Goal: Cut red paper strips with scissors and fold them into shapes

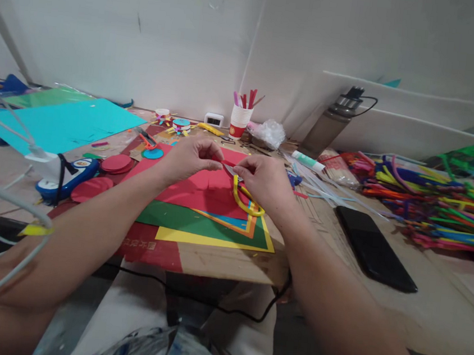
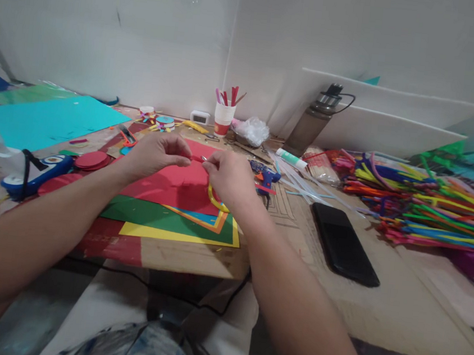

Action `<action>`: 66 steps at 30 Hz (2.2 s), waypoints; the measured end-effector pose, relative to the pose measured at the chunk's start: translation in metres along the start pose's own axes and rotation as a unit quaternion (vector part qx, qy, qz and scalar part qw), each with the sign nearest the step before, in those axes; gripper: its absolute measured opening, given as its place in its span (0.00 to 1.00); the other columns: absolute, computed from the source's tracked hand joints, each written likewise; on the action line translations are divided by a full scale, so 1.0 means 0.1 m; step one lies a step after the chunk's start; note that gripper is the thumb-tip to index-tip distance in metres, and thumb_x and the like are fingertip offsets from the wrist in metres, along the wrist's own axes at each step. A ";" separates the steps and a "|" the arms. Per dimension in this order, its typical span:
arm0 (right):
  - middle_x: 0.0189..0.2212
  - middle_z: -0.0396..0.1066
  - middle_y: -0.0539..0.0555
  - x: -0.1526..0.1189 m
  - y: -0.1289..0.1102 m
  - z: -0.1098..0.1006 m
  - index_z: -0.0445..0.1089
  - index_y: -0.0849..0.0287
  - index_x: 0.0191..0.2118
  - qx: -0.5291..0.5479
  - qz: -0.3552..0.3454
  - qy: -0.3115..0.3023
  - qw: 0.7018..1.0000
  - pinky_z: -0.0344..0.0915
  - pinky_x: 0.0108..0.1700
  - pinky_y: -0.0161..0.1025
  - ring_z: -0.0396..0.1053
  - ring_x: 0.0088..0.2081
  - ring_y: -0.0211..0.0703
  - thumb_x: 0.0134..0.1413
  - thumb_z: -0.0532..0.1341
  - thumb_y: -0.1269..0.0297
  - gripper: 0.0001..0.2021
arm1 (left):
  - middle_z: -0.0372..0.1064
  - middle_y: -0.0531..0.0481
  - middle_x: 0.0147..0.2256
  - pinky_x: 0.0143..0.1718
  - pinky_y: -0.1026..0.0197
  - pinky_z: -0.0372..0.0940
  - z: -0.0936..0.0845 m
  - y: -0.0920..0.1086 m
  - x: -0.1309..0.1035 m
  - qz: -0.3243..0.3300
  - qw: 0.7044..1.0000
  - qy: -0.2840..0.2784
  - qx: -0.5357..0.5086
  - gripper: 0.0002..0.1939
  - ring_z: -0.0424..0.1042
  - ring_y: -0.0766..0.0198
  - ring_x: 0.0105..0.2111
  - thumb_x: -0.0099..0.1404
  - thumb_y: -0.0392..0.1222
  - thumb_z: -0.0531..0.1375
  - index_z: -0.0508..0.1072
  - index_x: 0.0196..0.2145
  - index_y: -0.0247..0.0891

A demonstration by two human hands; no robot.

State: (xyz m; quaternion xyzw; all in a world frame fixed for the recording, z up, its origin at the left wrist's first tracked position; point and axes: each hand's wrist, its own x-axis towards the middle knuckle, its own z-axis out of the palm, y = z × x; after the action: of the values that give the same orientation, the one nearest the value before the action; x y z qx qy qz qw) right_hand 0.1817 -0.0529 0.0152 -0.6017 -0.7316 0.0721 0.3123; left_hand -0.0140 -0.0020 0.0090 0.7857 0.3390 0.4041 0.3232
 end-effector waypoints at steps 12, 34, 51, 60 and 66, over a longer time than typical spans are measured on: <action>0.26 0.76 0.54 -0.01 -0.01 0.00 0.79 0.59 0.31 0.029 -0.006 0.003 1.000 0.54 0.29 0.37 0.65 0.25 0.39 0.56 0.62 0.64 0.09 | 0.75 0.47 0.27 0.32 0.62 0.65 0.00 0.05 -0.01 -0.017 0.998 0.042 -0.034 0.10 0.71 0.66 0.27 0.51 0.43 0.69 0.76 0.25 0.34; 0.20 0.70 0.51 -0.03 -0.02 0.04 0.78 0.61 0.29 0.114 -0.014 0.006 0.993 0.57 0.31 0.36 0.63 0.24 0.37 0.55 0.61 0.61 0.11 | 0.73 0.49 0.24 0.31 0.61 0.64 0.22 -0.07 -0.03 -0.116 0.964 0.004 -0.240 0.14 0.68 0.68 0.24 0.50 0.46 0.71 0.79 0.30 0.34; 0.19 0.69 0.51 -0.05 -0.05 0.04 0.76 0.62 0.27 0.147 -0.019 0.000 0.989 0.56 0.30 0.35 0.63 0.25 0.37 0.55 0.62 0.61 0.11 | 0.72 0.50 0.23 0.28 0.63 0.64 0.24 -0.03 -0.02 -0.128 0.942 0.041 -0.308 0.15 0.67 0.70 0.22 0.47 0.46 0.72 0.75 0.25 0.34; 0.22 0.71 0.51 -0.04 -0.07 0.06 0.77 0.63 0.31 0.147 -0.024 -0.010 0.989 0.55 0.30 0.34 0.62 0.25 0.36 0.55 0.62 0.62 0.11 | 0.68 0.52 0.21 0.27 0.64 0.61 0.29 -0.04 -0.03 -0.152 0.922 0.043 -0.354 0.16 0.65 0.71 0.21 0.45 0.46 0.74 0.74 0.23 0.34; 0.20 0.69 0.50 -0.04 -0.06 0.05 0.75 0.62 0.26 0.149 -0.019 -0.003 0.989 0.55 0.29 0.35 0.61 0.24 0.36 0.55 0.62 0.59 0.13 | 0.70 0.52 0.23 0.27 0.64 0.61 0.29 -0.02 -0.04 -0.139 0.931 0.025 -0.337 0.15 0.65 0.71 0.22 0.47 0.47 0.73 0.75 0.26 0.34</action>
State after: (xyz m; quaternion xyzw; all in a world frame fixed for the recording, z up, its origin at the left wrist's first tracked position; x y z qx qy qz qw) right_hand 0.1743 -0.0570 0.0125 -0.5342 -0.7249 0.1763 0.3976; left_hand 0.0090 -0.0109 -0.0073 0.5653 0.2972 0.4652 0.6130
